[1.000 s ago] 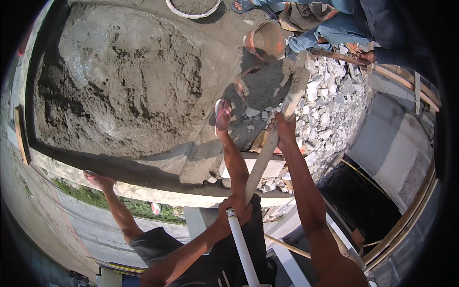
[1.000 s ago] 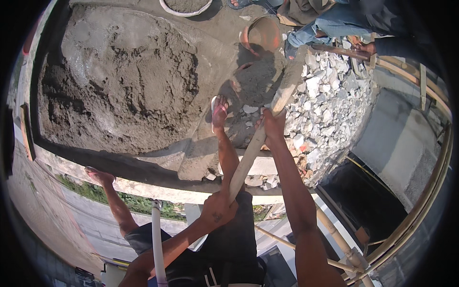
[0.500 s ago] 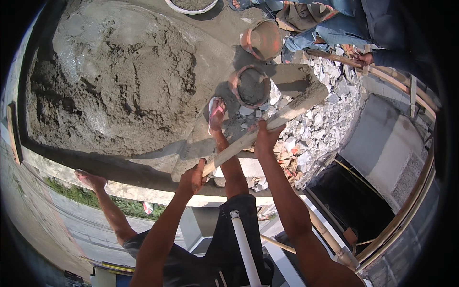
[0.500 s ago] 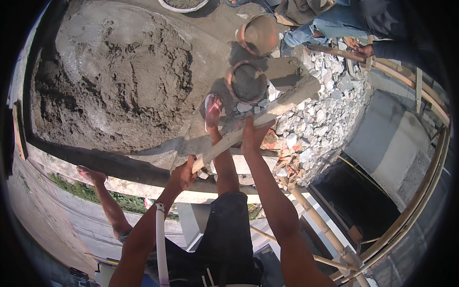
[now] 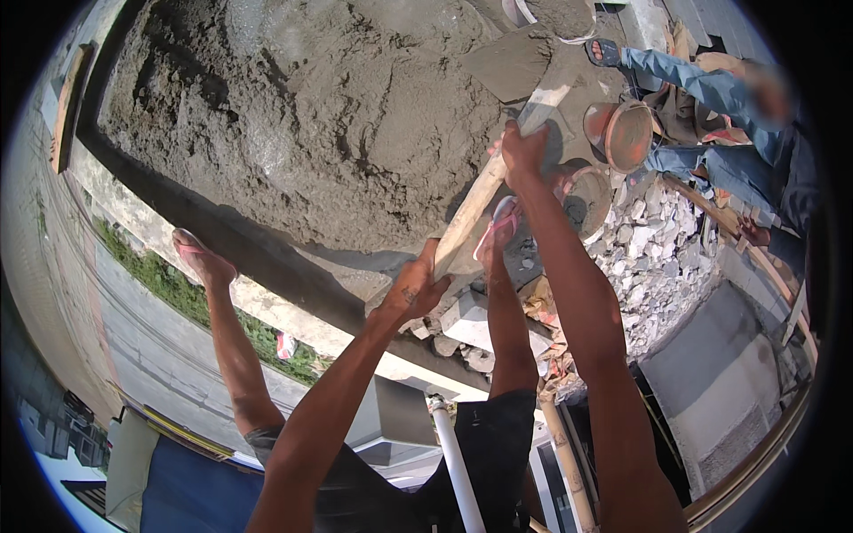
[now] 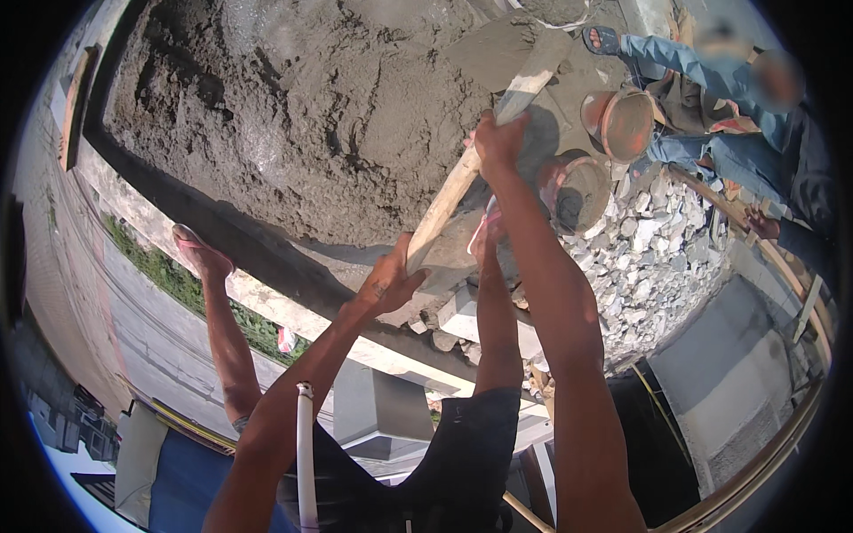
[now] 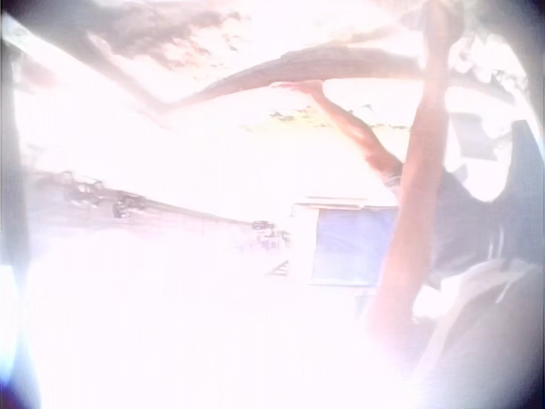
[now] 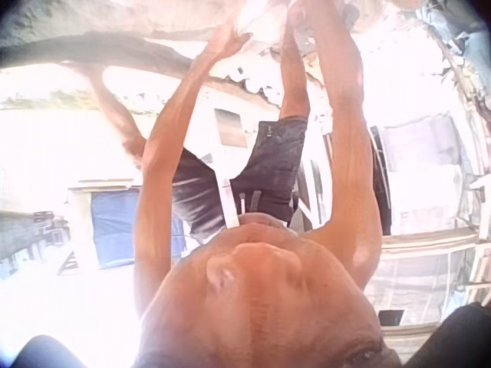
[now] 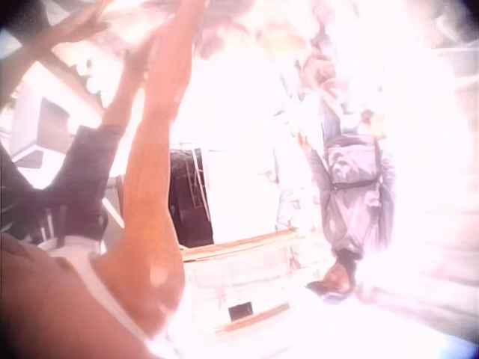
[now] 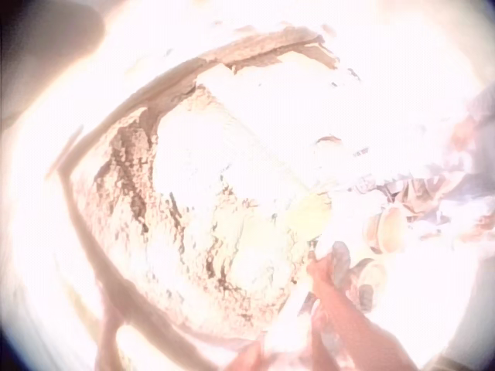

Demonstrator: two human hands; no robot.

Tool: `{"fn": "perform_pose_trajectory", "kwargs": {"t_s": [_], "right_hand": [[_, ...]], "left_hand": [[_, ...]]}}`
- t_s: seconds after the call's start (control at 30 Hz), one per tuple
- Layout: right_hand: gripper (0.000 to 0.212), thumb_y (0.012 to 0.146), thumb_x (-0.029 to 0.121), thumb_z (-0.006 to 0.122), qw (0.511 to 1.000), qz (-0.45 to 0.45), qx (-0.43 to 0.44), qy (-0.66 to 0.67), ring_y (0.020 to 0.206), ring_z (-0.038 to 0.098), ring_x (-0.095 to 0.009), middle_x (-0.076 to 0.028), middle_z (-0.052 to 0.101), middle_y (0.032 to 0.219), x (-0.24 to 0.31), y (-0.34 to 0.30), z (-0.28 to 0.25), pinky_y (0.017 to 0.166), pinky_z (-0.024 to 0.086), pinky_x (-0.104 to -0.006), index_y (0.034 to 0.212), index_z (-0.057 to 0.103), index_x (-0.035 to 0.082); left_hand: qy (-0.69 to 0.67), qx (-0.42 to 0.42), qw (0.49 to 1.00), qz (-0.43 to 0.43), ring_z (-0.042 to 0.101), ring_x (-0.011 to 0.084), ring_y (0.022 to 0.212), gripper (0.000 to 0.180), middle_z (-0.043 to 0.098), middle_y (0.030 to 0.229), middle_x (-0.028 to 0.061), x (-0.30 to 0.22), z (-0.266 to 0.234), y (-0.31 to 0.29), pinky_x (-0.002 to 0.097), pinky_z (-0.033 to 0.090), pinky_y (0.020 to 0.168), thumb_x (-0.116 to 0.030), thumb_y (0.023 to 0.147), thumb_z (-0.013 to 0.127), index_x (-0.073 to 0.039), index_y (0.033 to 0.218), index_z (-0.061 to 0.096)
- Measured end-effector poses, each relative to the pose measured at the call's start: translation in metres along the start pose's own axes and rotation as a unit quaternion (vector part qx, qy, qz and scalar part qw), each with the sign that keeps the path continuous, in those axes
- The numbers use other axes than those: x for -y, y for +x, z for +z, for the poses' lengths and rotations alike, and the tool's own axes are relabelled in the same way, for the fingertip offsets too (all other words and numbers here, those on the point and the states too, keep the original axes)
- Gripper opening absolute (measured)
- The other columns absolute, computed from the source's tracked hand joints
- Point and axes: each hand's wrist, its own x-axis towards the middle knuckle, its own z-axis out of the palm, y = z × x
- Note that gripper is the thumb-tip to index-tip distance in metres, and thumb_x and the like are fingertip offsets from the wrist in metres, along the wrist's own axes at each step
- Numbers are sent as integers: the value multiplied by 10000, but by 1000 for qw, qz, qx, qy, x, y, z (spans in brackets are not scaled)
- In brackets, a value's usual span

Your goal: The person uses a wooden pole to mix a pile of wet concrete in a shallow rectangular pit, moving the pole through the mixture to combine the materials.

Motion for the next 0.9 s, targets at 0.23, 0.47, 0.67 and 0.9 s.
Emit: {"fn": "perform_pose_trajectory", "kwargs": {"t_s": [0.23,0.47,0.67,0.9], "right_hand": [[287,940,132,588,971,229,51,-53,582,565,-227,-122,531,800,-130,33,41,504,532,-417,1132,418,3],[309,908,91,614,950,290,118,2,603,580,-250,-126,530,803,-159,-52,61,531,545,-439,1137,443,-26],[250,914,122,617,919,346,188,9,614,572,-235,-125,530,796,-106,-38,-18,538,542,-384,1073,474,-9],[141,910,129,587,906,368,204,55,610,559,-211,-69,535,706,-1,-48,-152,506,511,-372,966,500,33]], "left_hand": [[43,-22,991,-124,636,504,944,422,636,961,353,17,-22,0,525,502,791,-113,817,589,47,1174,431],[49,-52,974,-217,602,569,943,456,614,929,411,-6,-28,-72,578,497,841,-92,822,548,92,1189,350],[-41,-36,992,-115,636,539,802,786,613,831,372,-123,35,-86,556,513,708,-109,856,568,127,1421,76],[-73,45,996,-2,647,530,891,876,568,1021,425,-253,124,-111,510,535,784,-169,895,579,138,1449,-26]]}}
